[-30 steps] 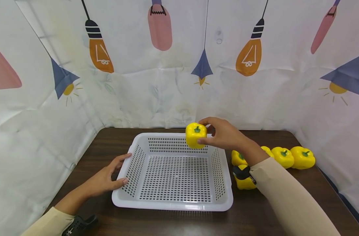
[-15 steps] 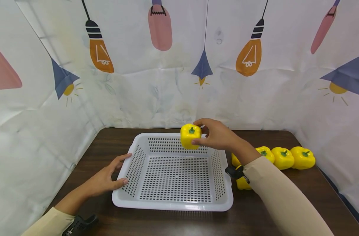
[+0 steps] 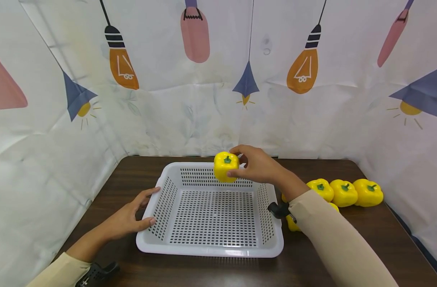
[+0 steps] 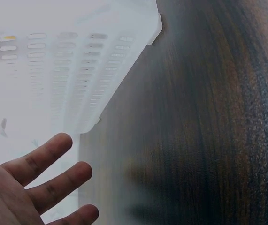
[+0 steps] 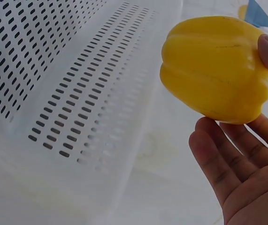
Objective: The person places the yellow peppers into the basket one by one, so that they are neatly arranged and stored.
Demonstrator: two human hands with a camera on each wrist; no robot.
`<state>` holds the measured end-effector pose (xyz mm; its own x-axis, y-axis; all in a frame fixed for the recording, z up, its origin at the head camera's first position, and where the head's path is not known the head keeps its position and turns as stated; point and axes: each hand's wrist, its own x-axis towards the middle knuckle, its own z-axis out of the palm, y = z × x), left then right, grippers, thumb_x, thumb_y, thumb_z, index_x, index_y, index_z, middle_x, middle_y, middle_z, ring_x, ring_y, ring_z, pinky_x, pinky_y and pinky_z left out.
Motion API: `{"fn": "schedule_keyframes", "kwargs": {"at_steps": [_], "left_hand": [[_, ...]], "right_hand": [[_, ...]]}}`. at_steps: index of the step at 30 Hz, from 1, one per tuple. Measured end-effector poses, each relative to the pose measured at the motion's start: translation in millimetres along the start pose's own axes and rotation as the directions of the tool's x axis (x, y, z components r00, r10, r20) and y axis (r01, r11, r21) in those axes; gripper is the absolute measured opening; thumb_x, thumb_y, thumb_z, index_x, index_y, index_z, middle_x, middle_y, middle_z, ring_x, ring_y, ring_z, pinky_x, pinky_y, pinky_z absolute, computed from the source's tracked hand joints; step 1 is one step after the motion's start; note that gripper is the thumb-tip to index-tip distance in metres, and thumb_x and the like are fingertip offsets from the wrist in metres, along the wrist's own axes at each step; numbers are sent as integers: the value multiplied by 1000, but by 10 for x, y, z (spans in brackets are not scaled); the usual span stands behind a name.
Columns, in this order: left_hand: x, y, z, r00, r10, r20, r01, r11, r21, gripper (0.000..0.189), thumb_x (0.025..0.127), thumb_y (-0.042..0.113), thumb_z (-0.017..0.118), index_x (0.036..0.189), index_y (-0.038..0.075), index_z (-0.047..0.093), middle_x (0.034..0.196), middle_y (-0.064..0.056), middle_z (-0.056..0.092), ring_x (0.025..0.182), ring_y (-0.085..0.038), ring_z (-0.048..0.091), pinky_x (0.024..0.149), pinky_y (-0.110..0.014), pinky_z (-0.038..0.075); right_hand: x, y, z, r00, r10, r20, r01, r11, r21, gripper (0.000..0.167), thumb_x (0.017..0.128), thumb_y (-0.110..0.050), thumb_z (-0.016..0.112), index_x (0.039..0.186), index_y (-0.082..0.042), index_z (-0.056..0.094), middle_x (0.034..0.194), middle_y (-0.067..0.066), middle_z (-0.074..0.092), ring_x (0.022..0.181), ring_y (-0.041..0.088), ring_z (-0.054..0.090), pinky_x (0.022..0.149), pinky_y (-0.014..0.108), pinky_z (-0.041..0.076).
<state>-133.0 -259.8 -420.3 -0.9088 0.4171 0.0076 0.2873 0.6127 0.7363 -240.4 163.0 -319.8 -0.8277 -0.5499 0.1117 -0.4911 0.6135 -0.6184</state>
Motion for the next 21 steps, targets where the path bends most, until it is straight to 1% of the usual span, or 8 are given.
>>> {"fn": "schedule_keyframes", "kwargs": {"at_steps": [7, 13, 17, 21], "left_hand": [[2, 17, 2, 1000, -22, 2, 22, 1000, -1, 90, 89, 35, 76, 161, 29, 23, 142, -18, 52, 131, -43, 51, 89, -54, 50], [-2, 8, -2, 1000, -14, 3, 14, 1000, -4, 90, 89, 35, 76, 161, 29, 22, 141, -17, 53, 129, -41, 52, 88, -52, 50], [-1, 0, -2, 1000, -10, 7, 10, 1000, -9, 90, 89, 35, 76, 161, 29, 22, 141, -17, 53, 127, -38, 55, 88, -53, 50], [3, -1, -2, 1000, -6, 6, 6, 1000, -8, 90, 90, 36, 76, 161, 30, 22, 140, -17, 53, 126, -37, 55, 88, -53, 50]], "right_hand": [[31, -48, 54, 1000, 7, 14, -7, 1000, 19, 67, 85, -38, 85, 139, -11, 57, 125, -1, 63, 104, 20, 65, 88, 41, 55], [75, -72, 102, 999, 24, 21, -24, 1000, 18, 65, 85, -39, 85, 138, -15, 57, 124, -3, 62, 104, 19, 65, 86, 40, 55], [97, -94, 124, 999, 30, 36, -31, 999, 27, 66, 85, -40, 84, 140, -14, 56, 126, 0, 62, 105, 21, 64, 86, 41, 56], [113, -107, 149, 998, 36, 46, -38, 999, 38, 66, 85, -37, 85, 139, -14, 56, 127, 2, 61, 106, 21, 64, 86, 39, 56]]}}
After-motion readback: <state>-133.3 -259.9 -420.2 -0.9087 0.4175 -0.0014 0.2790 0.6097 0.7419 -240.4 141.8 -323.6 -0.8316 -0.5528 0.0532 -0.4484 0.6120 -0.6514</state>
